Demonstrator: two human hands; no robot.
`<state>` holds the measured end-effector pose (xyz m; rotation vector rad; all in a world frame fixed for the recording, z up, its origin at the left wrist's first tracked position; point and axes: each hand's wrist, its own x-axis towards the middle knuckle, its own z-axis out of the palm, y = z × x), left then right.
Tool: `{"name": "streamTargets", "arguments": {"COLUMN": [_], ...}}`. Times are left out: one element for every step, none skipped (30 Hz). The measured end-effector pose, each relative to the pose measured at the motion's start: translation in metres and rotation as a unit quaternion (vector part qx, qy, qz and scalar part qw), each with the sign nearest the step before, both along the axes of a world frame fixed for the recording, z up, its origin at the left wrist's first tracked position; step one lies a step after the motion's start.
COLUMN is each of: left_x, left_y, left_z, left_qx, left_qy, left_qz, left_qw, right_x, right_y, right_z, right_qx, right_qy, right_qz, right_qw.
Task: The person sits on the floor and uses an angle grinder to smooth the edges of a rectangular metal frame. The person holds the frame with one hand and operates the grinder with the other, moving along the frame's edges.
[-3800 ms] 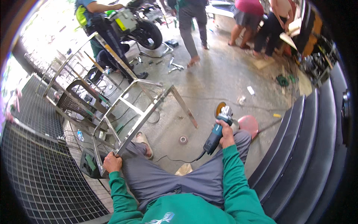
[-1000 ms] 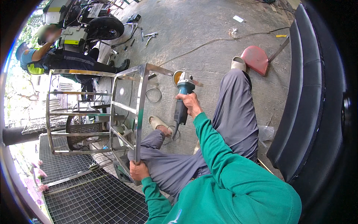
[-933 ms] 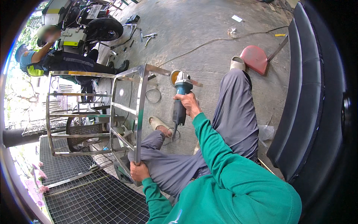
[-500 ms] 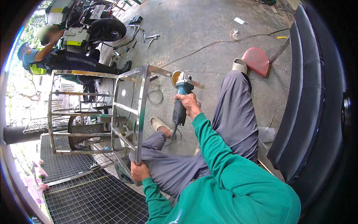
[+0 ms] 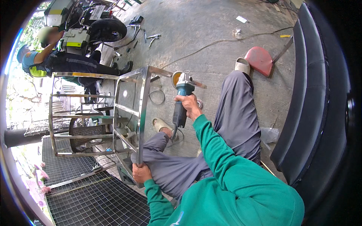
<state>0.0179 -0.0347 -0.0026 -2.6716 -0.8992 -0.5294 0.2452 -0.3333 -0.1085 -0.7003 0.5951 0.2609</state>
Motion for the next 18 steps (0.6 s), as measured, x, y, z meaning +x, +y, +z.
{"name": "streamTargets", "arguments": {"left_x": [0.0,0.001,0.001,0.0,-0.001,-0.002,-0.002,-0.004,-0.005,-0.004,-0.004,-0.004,-0.003,-0.002,-0.002,-0.001,0.0,0.001], "left_y": [0.0,0.001,0.001,0.001,0.001,0.002,0.002,0.002,0.003,0.005,0.006,0.007,0.008,0.008,0.008,0.006,0.005,0.003], "left_z": [0.001,0.001,0.001,0.0,-0.001,-0.002,-0.003,-0.005,-0.006,-0.006,-0.006,-0.005,-0.004,-0.003,-0.002,-0.001,0.0,0.0], "left_qx": [-0.007,-0.008,-0.015,-0.016,-0.015,-0.012,-0.006,0.007,-0.005,-0.009,-0.004,-0.016,-0.019,-0.019,-0.021,-0.021,-0.024,-0.029], "left_qy": [0.017,0.036,0.032,0.029,0.032,0.02,0.014,0.008,0.011,0.015,0.018,0.024,0.028,0.037,0.028,0.025,0.032,0.025], "left_qz": [0.013,0.03,0.021,0.017,0.023,0.01,0.006,0.003,0.009,0.015,0.02,0.027,0.032,0.043,0.033,0.029,0.038,0.027], "left_qw": [1.0,0.999,0.999,0.999,0.999,1.0,1.0,1.0,1.0,1.0,1.0,0.999,0.999,0.998,0.999,0.999,0.998,0.999], "right_x": [0.0,-0.001,-0.001,0.0,0.002,0.005,0.008,0.011,0.013,0.014,0.015,0.012,0.01,0.007,0.004,0.002,0.002,0.001], "right_y": [-0.001,-0.002,-0.003,-0.003,0.0,0.002,0.005,0.007,0.009,0.012,0.013,0.014,0.013,0.011,0.007,0.003,0.001,-0.001], "right_z": [-0.001,-0.001,-0.001,0.0,0.002,0.005,0.007,0.009,0.01,0.012,0.013,0.013,0.012,0.011,0.009,0.008,0.008,0.008], "right_qx": [0.007,0.002,-0.003,0.003,-0.008,-0.019,-0.03,-0.028,-0.052,-0.074,-0.099,-0.054,-0.04,-0.025,-0.017,-0.016,-0.001,0.007], "right_qy": [-0.001,0.012,0.024,0.005,-0.035,-0.073,-0.111,-0.107,-0.099,-0.095,-0.097,-0.113,-0.091,-0.071,-0.043,-0.022,-0.025,-0.017], "right_qz": [-0.003,-0.005,-0.006,-0.004,-0.01,-0.015,-0.019,0.012,0.013,0.013,0.008,-0.013,-0.014,-0.016,-0.015,-0.016,-0.017,-0.017], "right_qw": [1.0,1.0,1.0,1.0,0.999,0.997,0.993,0.994,0.994,0.993,0.99,0.992,0.995,0.997,0.999,1.0,1.0,1.0]}}
